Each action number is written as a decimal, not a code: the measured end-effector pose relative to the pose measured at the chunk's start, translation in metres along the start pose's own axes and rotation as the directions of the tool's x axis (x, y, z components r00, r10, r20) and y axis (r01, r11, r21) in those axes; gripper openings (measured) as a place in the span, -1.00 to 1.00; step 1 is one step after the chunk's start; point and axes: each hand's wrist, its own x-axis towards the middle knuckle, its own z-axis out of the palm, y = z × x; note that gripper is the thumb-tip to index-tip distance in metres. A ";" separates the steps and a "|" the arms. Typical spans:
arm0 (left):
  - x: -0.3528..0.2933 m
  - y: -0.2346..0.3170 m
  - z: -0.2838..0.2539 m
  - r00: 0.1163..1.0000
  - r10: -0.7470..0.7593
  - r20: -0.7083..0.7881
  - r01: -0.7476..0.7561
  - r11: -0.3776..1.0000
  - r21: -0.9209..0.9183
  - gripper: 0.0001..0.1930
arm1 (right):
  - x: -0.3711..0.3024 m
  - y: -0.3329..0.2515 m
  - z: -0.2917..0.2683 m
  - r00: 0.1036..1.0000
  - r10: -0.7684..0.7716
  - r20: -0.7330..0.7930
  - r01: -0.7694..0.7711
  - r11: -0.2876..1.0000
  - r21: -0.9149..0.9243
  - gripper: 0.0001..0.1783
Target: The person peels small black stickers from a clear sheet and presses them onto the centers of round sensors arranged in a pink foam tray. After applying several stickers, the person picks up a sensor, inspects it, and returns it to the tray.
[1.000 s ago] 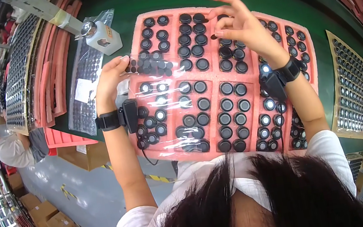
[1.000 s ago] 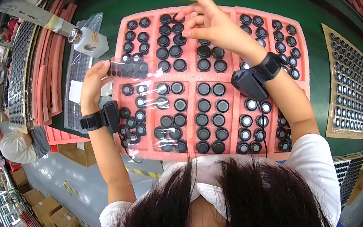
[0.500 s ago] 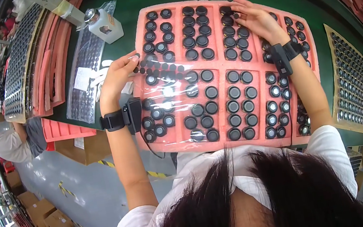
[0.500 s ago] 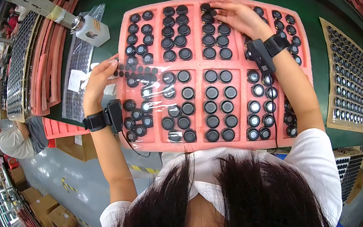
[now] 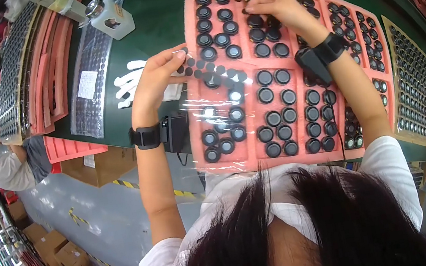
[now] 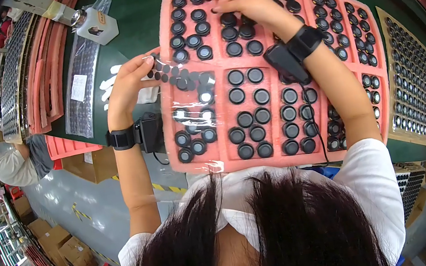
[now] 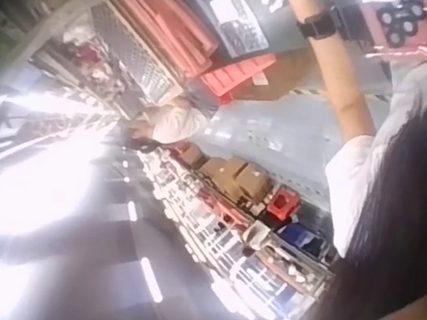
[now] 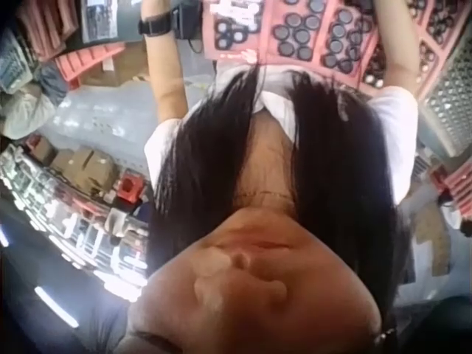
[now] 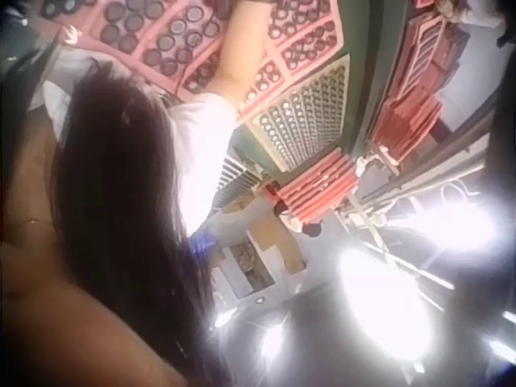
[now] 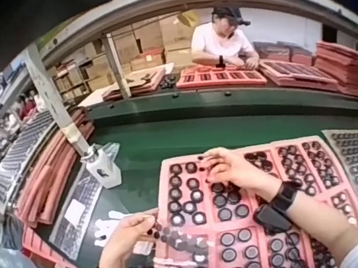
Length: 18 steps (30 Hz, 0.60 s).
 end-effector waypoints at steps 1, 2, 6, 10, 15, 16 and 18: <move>0.004 -0.001 0.000 1.000 0.008 0.026 -0.008 1.000 -0.018 -0.65 | 0.005 0.003 0.005 1.000 0.006 -0.003 -0.006 1.000 0.003 -0.51; 0.007 -0.002 0.001 0.999 0.016 0.051 -0.015 0.999 -0.036 -0.65 | 0.009 0.009 0.010 1.000 -0.028 0.011 0.028 1.000 -0.001 -0.50; 0.011 0.005 0.003 0.998 0.005 0.066 -0.004 1.000 -0.012 -0.64 | 0.015 0.022 0.018 0.996 -0.087 0.026 0.088 0.996 -0.012 -0.47; 0.008 0.017 0.003 0.998 -0.020 0.067 0.017 0.999 0.040 -0.70 | 0.011 0.022 0.023 0.995 -0.097 0.028 0.097 0.995 -0.010 -0.44; 0.037 0.017 -0.023 0.978 0.035 0.205 -0.067 0.986 0.154 -0.77 | 0.009 0.018 0.034 0.983 -0.144 0.113 0.140 0.989 0.040 -0.42; 0.043 0.021 -0.024 0.982 0.038 0.182 -0.070 0.983 0.168 -0.78 | 0.009 0.017 0.034 0.980 -0.150 0.133 0.146 0.989 0.039 -0.42; 0.053 0.027 -0.025 0.989 0.047 0.138 -0.074 0.978 0.197 -0.77 | 0.005 0.015 0.035 0.986 -0.111 0.127 0.106 0.993 0.048 -0.41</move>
